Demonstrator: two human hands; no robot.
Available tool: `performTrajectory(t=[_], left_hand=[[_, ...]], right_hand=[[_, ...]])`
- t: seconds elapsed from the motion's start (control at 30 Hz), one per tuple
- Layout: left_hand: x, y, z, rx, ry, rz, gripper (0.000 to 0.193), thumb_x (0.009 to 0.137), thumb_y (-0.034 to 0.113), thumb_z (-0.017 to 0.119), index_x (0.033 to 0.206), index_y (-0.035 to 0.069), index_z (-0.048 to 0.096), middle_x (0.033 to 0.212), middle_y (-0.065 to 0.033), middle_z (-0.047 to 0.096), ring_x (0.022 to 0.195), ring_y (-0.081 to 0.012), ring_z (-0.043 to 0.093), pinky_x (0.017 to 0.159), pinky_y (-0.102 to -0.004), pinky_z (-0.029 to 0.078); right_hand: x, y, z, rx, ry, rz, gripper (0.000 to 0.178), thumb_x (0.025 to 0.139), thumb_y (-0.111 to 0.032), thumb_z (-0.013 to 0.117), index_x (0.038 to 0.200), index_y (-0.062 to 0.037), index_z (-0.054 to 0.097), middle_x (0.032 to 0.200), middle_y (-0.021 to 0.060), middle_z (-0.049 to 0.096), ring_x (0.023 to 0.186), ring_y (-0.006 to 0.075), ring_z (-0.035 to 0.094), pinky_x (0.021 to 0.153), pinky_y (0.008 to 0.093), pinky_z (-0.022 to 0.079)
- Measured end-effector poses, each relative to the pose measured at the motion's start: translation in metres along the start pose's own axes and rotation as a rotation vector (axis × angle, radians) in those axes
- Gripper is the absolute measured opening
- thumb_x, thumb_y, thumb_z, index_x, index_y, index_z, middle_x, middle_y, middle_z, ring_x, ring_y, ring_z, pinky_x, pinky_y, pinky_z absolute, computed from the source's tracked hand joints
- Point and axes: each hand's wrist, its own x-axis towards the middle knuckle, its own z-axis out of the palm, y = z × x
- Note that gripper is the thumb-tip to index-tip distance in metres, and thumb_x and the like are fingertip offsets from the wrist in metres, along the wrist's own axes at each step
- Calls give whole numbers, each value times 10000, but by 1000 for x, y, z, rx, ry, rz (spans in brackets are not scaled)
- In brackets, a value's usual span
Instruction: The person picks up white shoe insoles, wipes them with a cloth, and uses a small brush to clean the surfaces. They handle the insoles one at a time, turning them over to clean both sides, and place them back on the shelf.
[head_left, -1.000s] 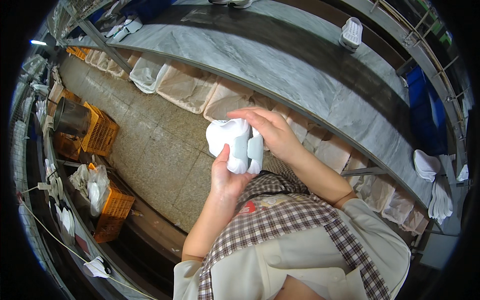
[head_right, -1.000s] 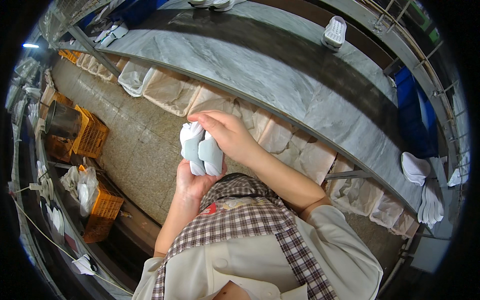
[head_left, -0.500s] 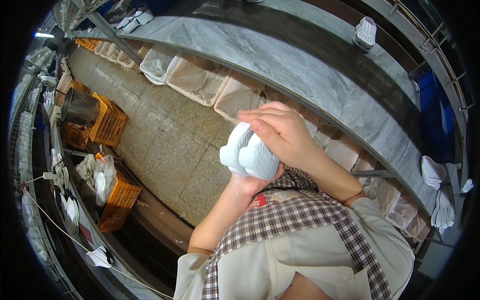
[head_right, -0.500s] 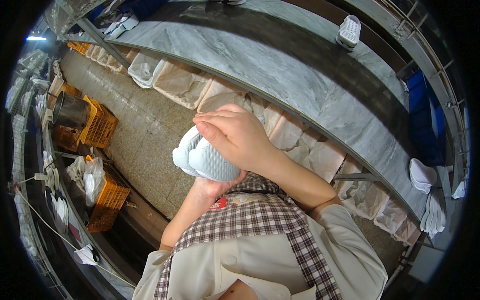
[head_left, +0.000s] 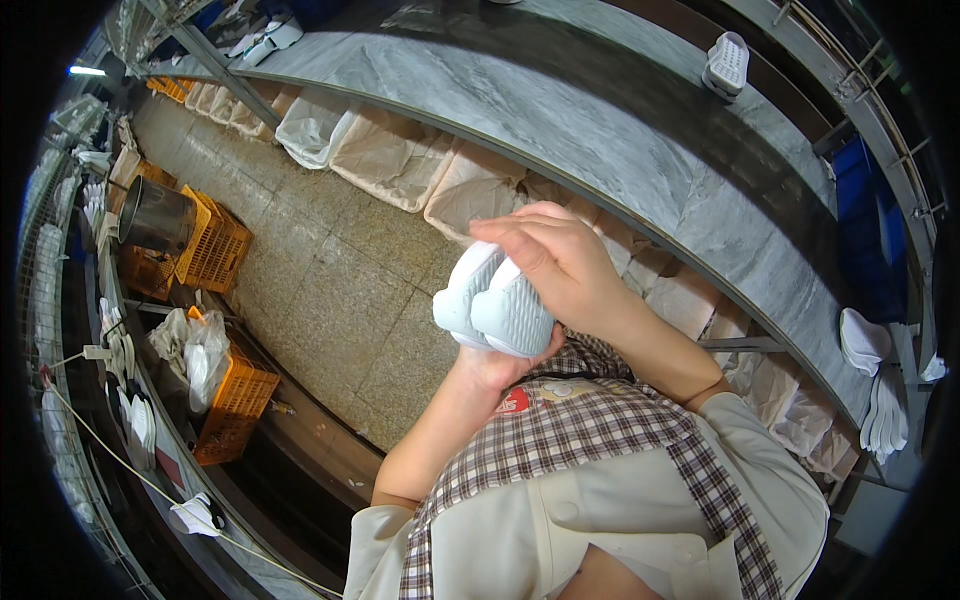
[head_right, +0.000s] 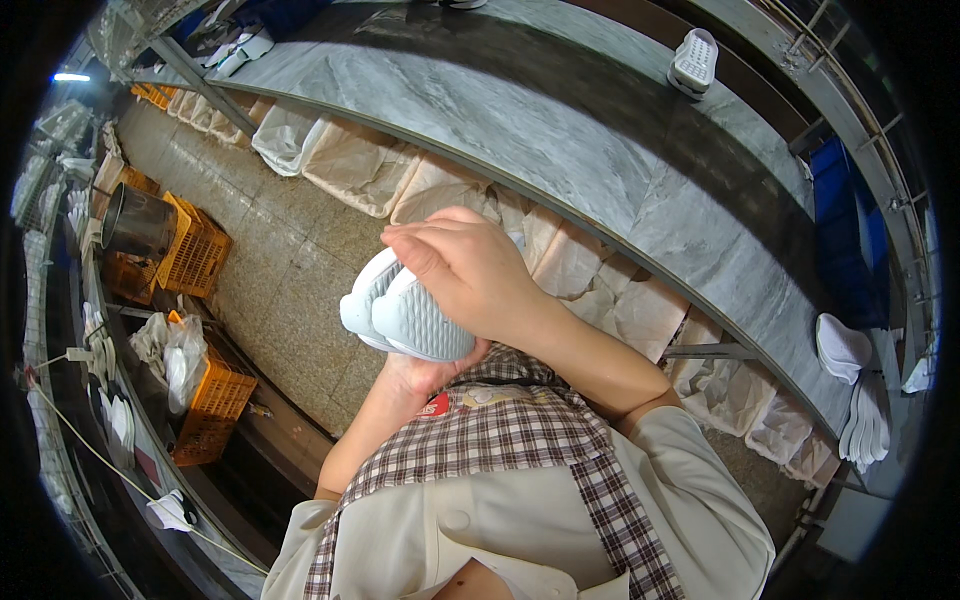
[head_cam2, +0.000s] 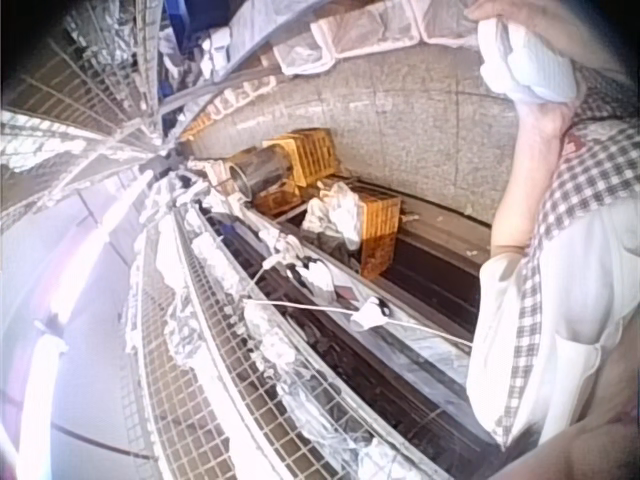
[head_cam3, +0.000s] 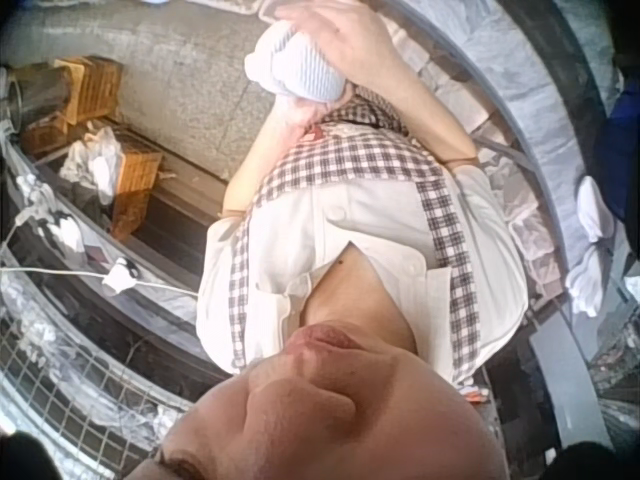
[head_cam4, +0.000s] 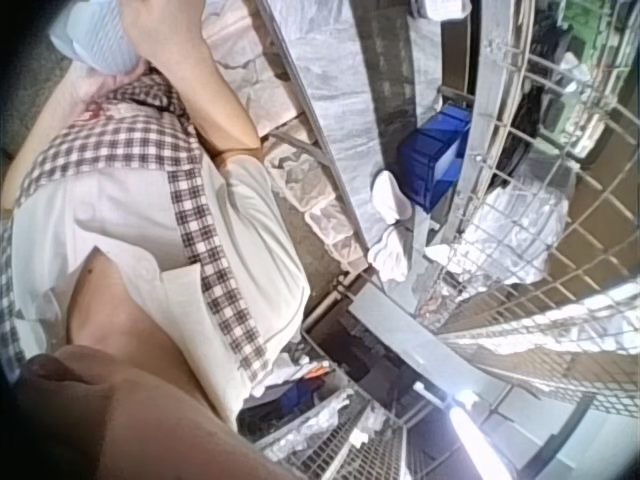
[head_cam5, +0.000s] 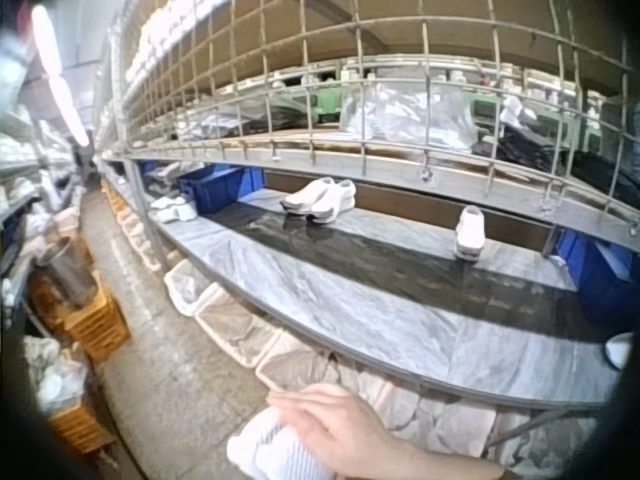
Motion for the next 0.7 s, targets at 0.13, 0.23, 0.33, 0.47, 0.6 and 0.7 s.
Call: performTrajectory(t=[0.13,0.23,0.33,0.47,0.6,0.7], left_hand=[[9,17,-12,-15,-360,-102,402,914,467,432,1179,182,533,1124,-83,577,970,-280,575,713,-420,528],[7,33,-21,139,-225,206,460,922,427,439,1214,78,508,1083,-155,590,944,-311,576,665,-361,515],[3,47,-24,100,-453,285,537,945,358,437,1300,-44,401,1237,-217,531,1113,-336,544,986,-442,422],[4,56,-21,292,-330,511,559,952,364,423,1312,-60,366,1247,-215,519,1109,-326,549,970,-429,440],[7,59,-23,432,-375,665,576,951,370,431,1328,-56,338,1258,-210,502,1102,-312,556,949,-413,460],[10,63,-28,507,-431,707,609,930,377,479,1338,-46,321,1251,-206,503,1108,-311,552,928,-413,476]], right_hand=[[-4,7,-7,352,220,107,363,953,-234,464,1218,4,536,1274,116,520,1144,203,475,954,342,358],[-6,14,-9,603,308,405,399,947,-229,478,1282,-12,476,1314,90,472,1182,183,436,991,341,329],[-9,19,-1,724,307,776,415,954,-240,465,1309,-27,446,1280,87,500,1189,177,444,1008,342,333],[-15,17,12,1096,16,791,524,957,-332,443,1371,-17,377,1316,98,474,1235,172,393,1013,345,310],[-18,7,12,1016,-23,546,501,972,-198,402,1391,53,288,1378,161,405,1258,207,406,1040,331,332],[-17,1,10,893,-40,545,511,939,-144,420,1392,53,288,1385,164,393,1264,215,396,1050,334,316]])
